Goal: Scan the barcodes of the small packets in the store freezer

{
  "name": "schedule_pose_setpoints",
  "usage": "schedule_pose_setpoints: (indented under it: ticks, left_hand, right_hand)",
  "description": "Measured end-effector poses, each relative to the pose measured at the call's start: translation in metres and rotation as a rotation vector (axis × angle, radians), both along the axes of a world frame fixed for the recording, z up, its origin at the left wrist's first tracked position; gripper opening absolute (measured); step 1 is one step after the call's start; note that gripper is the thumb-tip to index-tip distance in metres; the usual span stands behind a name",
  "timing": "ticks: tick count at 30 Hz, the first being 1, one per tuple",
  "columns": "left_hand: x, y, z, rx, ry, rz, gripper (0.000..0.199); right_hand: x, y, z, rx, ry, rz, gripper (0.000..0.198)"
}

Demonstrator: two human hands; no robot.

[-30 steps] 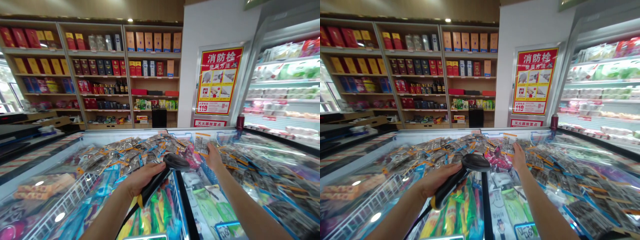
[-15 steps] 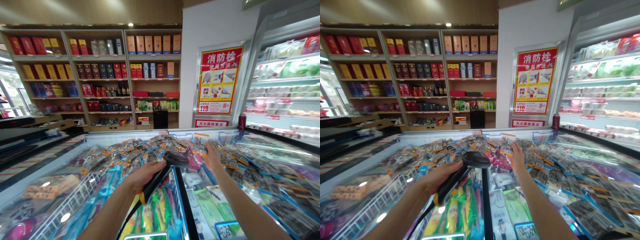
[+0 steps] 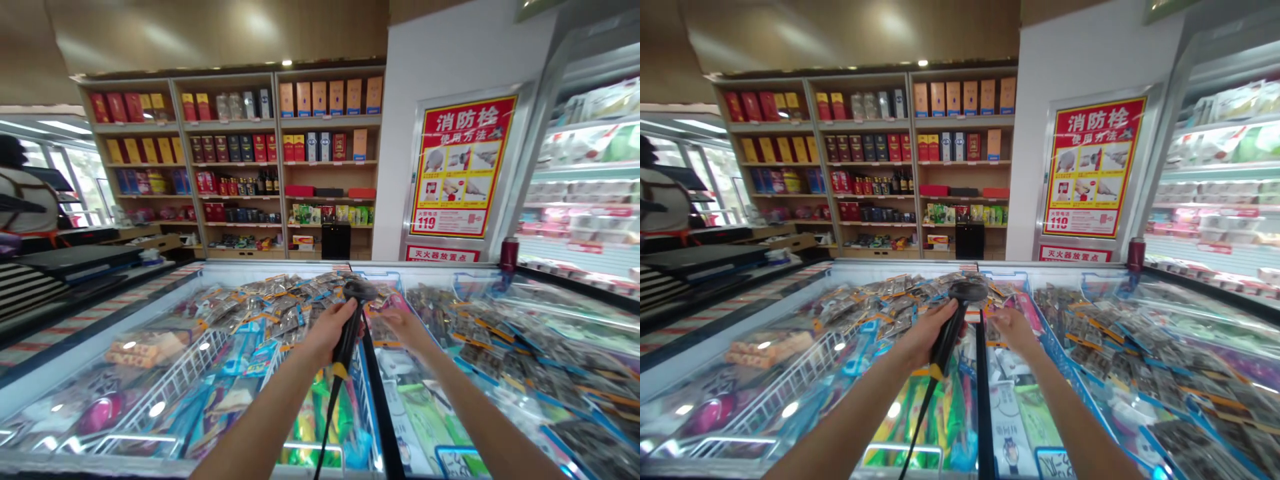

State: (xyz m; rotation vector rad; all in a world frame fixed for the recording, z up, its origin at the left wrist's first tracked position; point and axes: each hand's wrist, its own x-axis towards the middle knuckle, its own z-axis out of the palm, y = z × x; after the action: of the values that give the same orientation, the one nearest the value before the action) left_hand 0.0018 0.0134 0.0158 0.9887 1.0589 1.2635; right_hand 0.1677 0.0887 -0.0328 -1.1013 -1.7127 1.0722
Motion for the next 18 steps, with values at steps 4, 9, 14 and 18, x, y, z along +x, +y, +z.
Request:
schedule_pose_setpoints:
  ticks: [4,9,14,18]
  left_hand:
    - [0.038,0.019,-0.009,0.131,0.303,0.191,0.028]
    - [0.073,0.042,-0.021,0.247,0.741,0.026,0.026]
    - [0.070,0.066,-0.047,0.074,1.026,0.235,0.036]
    - [0.075,0.083,-0.074,0.022,1.185,0.325,0.049]
  right_hand:
    - [0.000,-0.036,0.016,-0.290,0.422,0.333,0.048]
    - [0.009,-0.028,0.021,-0.345,0.647,-0.028,0.024]
    - [0.044,-0.010,0.030,-0.424,0.691,-0.174,0.008]
    - [0.059,-0.008,0.035,-0.523,0.696,-0.112,0.013]
